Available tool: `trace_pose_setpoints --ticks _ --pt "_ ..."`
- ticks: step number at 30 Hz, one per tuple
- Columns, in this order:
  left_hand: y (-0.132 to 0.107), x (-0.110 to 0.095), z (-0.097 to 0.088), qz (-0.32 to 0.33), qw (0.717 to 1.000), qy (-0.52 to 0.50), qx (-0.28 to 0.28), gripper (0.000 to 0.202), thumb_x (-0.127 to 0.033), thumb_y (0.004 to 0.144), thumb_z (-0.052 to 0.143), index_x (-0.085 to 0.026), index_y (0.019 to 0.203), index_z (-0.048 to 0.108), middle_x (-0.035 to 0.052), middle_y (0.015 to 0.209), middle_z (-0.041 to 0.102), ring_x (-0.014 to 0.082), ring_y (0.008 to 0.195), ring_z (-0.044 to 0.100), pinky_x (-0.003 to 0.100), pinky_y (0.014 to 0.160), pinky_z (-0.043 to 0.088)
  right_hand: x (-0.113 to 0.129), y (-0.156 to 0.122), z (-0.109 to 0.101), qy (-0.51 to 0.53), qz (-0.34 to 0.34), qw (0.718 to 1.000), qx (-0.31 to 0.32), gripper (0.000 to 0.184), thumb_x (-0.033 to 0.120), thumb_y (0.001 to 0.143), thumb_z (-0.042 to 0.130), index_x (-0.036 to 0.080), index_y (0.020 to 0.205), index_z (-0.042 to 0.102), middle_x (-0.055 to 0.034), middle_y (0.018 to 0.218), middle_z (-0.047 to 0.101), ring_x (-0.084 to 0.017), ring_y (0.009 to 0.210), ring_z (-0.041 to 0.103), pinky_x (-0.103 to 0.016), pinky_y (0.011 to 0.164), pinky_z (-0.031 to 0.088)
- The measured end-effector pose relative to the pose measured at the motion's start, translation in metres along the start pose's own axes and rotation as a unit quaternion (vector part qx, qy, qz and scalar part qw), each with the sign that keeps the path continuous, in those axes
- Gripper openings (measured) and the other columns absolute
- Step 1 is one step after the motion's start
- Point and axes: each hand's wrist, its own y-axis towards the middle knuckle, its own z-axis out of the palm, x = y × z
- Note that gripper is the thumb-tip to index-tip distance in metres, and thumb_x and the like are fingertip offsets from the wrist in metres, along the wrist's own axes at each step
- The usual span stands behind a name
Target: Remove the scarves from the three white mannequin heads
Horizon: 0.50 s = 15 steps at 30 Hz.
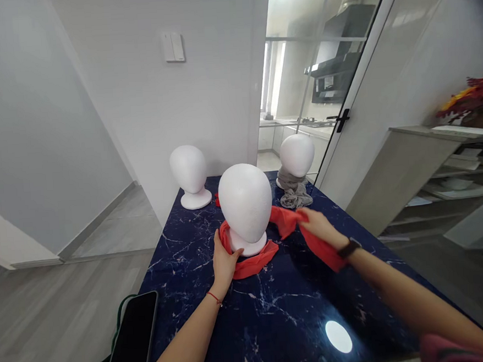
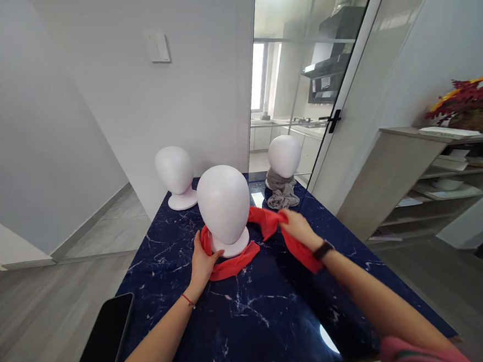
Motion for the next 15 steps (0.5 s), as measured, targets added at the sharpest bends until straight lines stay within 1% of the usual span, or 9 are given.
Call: trace_pose_setpoints --ticks 1,2,4,6,8,10,12,14,15 --pt "0.0 -0.001 0.0 -0.002 1.0 0.005 0.001 0.091 -0.021 0.056 0.08 -0.021 0.136 0.035 0.0143 0.144 0.041 0.0317 0.132 0.039 0.043 0.108 0.031 0.008 0.026 -0.004 -0.012 -0.004 0.999 -0.05 0.028 0.015 0.065 0.063 0.02 0.092 0.067 -0.0097 0.098 0.068 -0.028 0.095 0.061 -0.041 0.09 0.041" --pt "0.0 -0.001 0.0 -0.003 1.0 0.011 0.002 0.092 -0.022 0.057 0.08 -0.021 0.136 0.035 0.0147 0.144 0.041 0.0319 0.132 0.039 0.043 0.108 0.031 0.021 0.051 -0.006 -0.023 -0.013 0.996 -0.081 0.03 0.017 0.068 0.06 0.018 0.098 0.066 -0.011 0.102 0.068 -0.028 0.096 0.06 -0.041 0.09 0.042" --pt "0.0 -0.002 -0.001 -0.003 1.0 0.023 0.006 0.092 -0.022 0.057 0.08 -0.021 0.137 0.033 0.0153 0.144 0.04 0.032 0.132 0.039 0.043 0.107 0.033 0.057 0.096 -0.005 -0.016 -0.038 0.992 -0.122 0.032 0.02 0.072 0.058 0.015 0.103 0.063 -0.0127 0.104 0.067 -0.027 0.097 0.06 -0.041 0.091 0.042" --pt "0.0 -0.002 -0.001 0.002 0.999 0.035 0.01 0.093 -0.022 0.058 0.079 -0.021 0.138 0.032 0.0154 0.144 0.041 0.0319 0.131 0.04 0.043 0.107 0.034 0.105 0.128 0.003 0.018 -0.107 0.986 -0.129 0.035 0.02 0.073 0.058 0.014 0.108 0.06 -0.0125 0.11 0.065 -0.025 0.102 0.058 -0.041 0.094 0.041" --pt "-0.001 -0.002 -0.001 0.012 0.999 0.041 0.013 0.092 -0.022 0.06 0.078 -0.021 0.139 0.03 0.0148 0.144 0.041 0.0313 0.131 0.041 0.043 0.106 0.034 0.157 0.144 0.014 0.057 -0.187 0.973 -0.121 0.038 0.017 0.074 0.056 0.014 0.111 0.057 -0.0107 0.112 0.064 -0.023 0.104 0.057 -0.041 0.097 0.04" --pt "-0.001 -0.001 -0.001 0.023 0.999 0.043 0.014 0.092 -0.021 0.06 0.077 -0.022 0.139 0.03 0.014 0.144 0.041 0.0304 0.13 0.042 0.042 0.107 0.033 0.205 0.142 0.024 0.079 -0.287 0.951 -0.088 0.039 0.01 0.074 0.052 0.016 0.113 0.056 -0.0076 0.11 0.064 -0.02 0.103 0.057 -0.039 0.099 0.04" --pt "-0.001 0.0 -0.001 0.023 0.999 0.046 0.014 0.091 -0.02 0.061 0.077 -0.022 0.139 0.03 0.0145 0.145 0.04 0.0302 0.13 0.042 0.042 0.107 0.033 0.243 0.123 0.03 0.079 -0.394 0.914 -0.06 0.044 0.003 0.074 0.047 0.017 0.115 0.054 -0.0056 0.114 0.062 -0.017 0.106 0.056 -0.036 0.1 0.04" --pt "-0.001 0.0 0.0 0.013 0.998 0.055 0.014 0.092 -0.021 0.061 0.077 -0.02 0.14 0.029 0.0167 0.145 0.039 0.0313 0.13 0.042 0.042 0.106 0.034 0.265 0.09 0.032 0.062 -0.486 0.871 -0.028 0.048 -0.002 0.075 0.043 0.019 0.117 0.053 -0.0048 0.117 0.059 -0.015 0.11 0.053 -0.034 0.101 0.041" --pt "-0.002 0.0 0.0 0.009 0.998 0.06 0.014 0.092 -0.022 0.061 0.077 -0.019 0.14 0.029 0.0179 0.144 0.04 0.0322 0.13 0.042 0.043 0.106 0.034 0.268 0.07 0.031 0.05 -0.521 0.852 -0.006 0.049 -0.003 0.076 0.041 0.019 0.117 0.053 -0.0049 0.118 0.058 -0.015 0.112 0.052 -0.034 0.101 0.041"
